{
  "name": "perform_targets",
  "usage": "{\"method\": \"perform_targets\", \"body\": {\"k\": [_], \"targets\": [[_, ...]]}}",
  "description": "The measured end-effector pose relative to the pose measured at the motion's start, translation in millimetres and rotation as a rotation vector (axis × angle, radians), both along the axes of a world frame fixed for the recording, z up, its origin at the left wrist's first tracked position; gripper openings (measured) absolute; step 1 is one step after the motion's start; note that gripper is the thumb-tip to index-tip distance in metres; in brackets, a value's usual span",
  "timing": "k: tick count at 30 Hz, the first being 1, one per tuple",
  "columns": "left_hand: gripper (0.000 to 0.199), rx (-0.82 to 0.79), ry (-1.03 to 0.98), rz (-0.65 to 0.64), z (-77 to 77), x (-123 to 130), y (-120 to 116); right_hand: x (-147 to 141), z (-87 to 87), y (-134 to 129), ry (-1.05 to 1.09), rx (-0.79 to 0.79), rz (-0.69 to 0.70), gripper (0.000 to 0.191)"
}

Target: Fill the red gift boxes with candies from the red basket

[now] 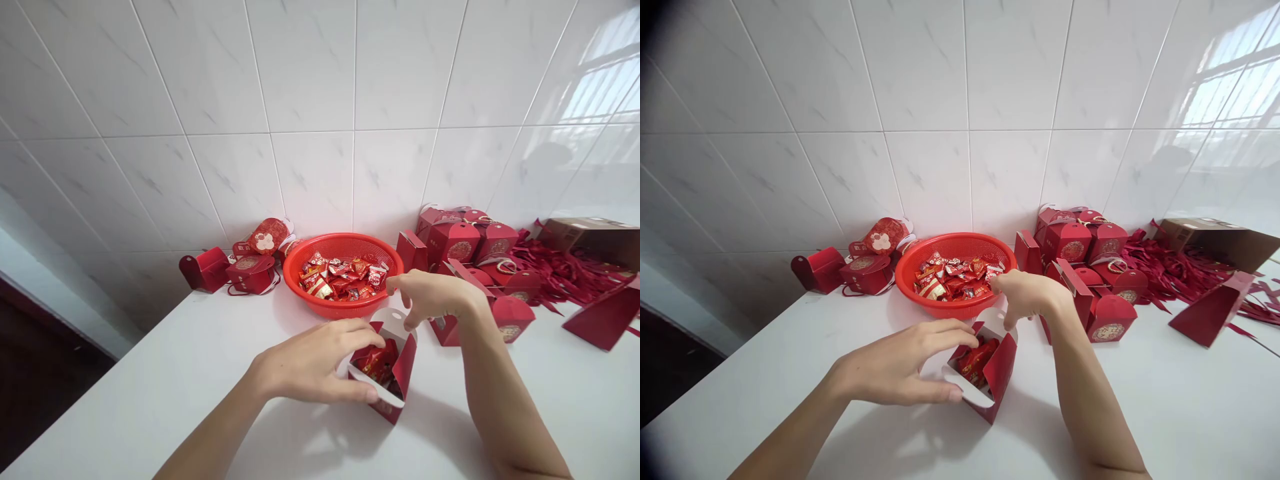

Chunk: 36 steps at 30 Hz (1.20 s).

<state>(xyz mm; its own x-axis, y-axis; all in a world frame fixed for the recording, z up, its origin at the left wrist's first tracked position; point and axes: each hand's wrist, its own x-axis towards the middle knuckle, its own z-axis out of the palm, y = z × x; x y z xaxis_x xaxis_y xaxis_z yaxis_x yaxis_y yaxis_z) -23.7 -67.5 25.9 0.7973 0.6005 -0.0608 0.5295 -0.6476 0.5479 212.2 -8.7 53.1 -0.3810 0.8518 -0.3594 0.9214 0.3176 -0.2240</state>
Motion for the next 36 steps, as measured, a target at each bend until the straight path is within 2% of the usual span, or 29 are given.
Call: {"method": "perform_targets", "body": {"k": [3,7,9,12,15,19,22,25,27,29,32,36], "targets": [[0.067,-0.045,-0.014,-0.074,-7.4,4.9,1.2,-10.8,-4.2,3.5,0.006,-0.068,-0.002,0.052],[0.076,-0.021,0.023,-0.046,-17.5,11.3,3.3,-13.5,-5.2,5.1,0.023,-0.104,0.053,0.05],[0.07,-0.001,0.01,-0.049,-21.4,14.8,3.4,-8.7,-4.6,5.6,0.055,-0.088,0.076,0.045],[0.048,0.026,0.021,-0.052,-25.4,19.8,2.9,-1.0,-3.1,5.7,0.098,-0.061,0.085,0.036],[0.033,0.072,0.11,0.038,-27.3,23.5,2.8,0.0,0.1,4.2,0.118,-0.094,0.1,0.029],[0.036,0.111,0.209,0.222,-26.8,25.1,3.2,-7.5,2.7,1.9,0.133,-0.156,0.18,0.026],[0.036,0.089,0.154,0.336,-25.5,22.4,5.1,-13.0,-0.5,2.8,0.127,-0.098,0.266,0.029],[0.024,0.064,0.046,0.383,-24.4,17.5,9.5,-16.1,-6.3,5.7,0.117,-0.049,0.299,0.033],[0.018,0.097,0.037,0.463,-23.7,14.9,12.4,-17.3,-9.8,7.9,0.115,-0.043,0.288,0.036],[0.02,0.157,0.082,0.534,-22.7,13.4,14.2,-18.6,-12.4,9.6,0.112,-0.046,0.285,0.038],[0.034,0.207,0.142,0.518,-20.9,13.0,13.9,-21.2,-14.7,10.9,0.106,-0.063,0.311,0.04],[0.033,0.168,0.182,0.457,-18.2,14.0,10.1,-24.2,-16.9,10.9,0.093,-0.069,0.316,0.04]]}}
